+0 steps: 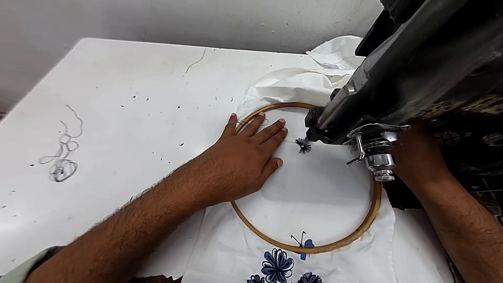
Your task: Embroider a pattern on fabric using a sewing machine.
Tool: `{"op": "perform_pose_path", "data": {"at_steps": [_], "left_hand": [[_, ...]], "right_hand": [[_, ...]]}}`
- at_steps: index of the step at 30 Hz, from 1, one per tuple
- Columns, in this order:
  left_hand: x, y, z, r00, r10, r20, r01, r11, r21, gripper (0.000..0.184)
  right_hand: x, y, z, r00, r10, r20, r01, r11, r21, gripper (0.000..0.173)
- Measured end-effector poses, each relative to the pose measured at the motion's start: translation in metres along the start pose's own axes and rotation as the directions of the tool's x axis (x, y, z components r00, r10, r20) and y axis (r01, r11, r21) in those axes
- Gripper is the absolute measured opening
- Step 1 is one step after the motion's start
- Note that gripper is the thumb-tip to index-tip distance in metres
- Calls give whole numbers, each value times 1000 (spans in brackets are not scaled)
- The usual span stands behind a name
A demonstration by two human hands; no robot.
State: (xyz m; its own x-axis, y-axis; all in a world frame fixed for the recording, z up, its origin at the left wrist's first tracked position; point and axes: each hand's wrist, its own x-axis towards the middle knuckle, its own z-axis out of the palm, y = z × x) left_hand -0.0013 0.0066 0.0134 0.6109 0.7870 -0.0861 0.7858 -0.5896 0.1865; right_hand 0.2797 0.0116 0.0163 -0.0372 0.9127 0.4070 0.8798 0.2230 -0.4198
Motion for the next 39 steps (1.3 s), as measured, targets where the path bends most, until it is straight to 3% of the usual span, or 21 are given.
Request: {"op": "perform_pose_path", "data": {"at_steps": [6,12,20,27,32,39], "left_hand": [[11,-6,8,999,5,-46,-6,1000,-13,63],[-1,0,-2,1000,-7,13,7,1000,3,61],[10,-3,9,998,12,-58,-13,1000,-11,63],[-2,1,-2,1000,-2,12,2,1000,6,61],[7,-2,6,1000,0,-21,0,1000,-5,63],[2,-1,0,1000,3,6,-3,1000,5,62]], "right_hand": [[4,5,3,999,-29,-39,30,999,24,30],[0,-6,-1,1000,3,-2,-3,1000,-24,25],[3,2,0,1000,21,-12,-20,1000,18,31],[-1,-5,-1,999,46,17,-45,999,-23,25],[3,9,4,999,-47,-26,47,999,4,32],[-1,-2,0,1000,20,-3,-20,1000,-17,31]]}}
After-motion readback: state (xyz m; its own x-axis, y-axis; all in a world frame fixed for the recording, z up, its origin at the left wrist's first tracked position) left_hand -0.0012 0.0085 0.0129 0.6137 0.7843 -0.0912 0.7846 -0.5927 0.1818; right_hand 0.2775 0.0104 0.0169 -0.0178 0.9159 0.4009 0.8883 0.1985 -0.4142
